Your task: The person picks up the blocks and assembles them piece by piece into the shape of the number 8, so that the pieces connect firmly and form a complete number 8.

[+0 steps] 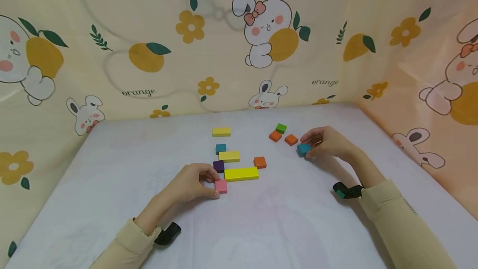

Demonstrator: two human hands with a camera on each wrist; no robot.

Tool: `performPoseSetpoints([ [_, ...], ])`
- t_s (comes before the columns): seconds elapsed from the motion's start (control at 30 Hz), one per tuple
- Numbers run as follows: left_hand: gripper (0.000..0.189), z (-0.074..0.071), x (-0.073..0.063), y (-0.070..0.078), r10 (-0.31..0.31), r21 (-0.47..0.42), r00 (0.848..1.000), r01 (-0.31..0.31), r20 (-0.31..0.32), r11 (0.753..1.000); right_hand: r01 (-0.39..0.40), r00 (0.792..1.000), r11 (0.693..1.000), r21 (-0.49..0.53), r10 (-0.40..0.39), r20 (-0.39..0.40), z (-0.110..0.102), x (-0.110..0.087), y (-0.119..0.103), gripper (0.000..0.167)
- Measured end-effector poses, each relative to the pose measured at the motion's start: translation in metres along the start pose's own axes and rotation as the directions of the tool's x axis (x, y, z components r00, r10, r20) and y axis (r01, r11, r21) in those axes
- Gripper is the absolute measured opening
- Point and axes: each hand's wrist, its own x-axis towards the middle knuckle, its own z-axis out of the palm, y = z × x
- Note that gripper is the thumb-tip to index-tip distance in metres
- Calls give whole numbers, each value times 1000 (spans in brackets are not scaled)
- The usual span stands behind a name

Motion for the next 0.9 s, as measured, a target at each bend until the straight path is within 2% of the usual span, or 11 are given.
performPoseSetpoints([
  [0.13, 31, -1, 0, 1, 13, 10, 1000, -13, 0, 1000, 26, 1000, 1000, 5, -26, -11, 21, -14, -18, 41],
  [0.3, 31, -1, 0, 1, 4, 16, 1000, -4, -3, 1000, 96, 995, 995, 39, -97, 32, 51, -29, -42, 40],
  [0.5, 31, 0, 0, -1, 3, 8, 1000, -3, 0, 1000, 140, 988, 989, 54, -143, 50, 77, -38, -65, 39],
  [0.63, 31, 0, 0, -2, -1, 9, 1000, 2, -3, 1000, 141, 986, 988, 66, -146, 86, 92, -37, -71, 37],
  [0.8, 31, -1, 0, 0, -2, 12, 1000, 2, 0, 1000, 180, 970, 983, 22, -181, 159, 103, -34, -71, 36],
  [0.9, 31, -1, -1, 2, 0, 11, 1000, -1, 3, 1000, 192, 966, 981, -6, -188, 176, 106, -32, -71, 35],
])
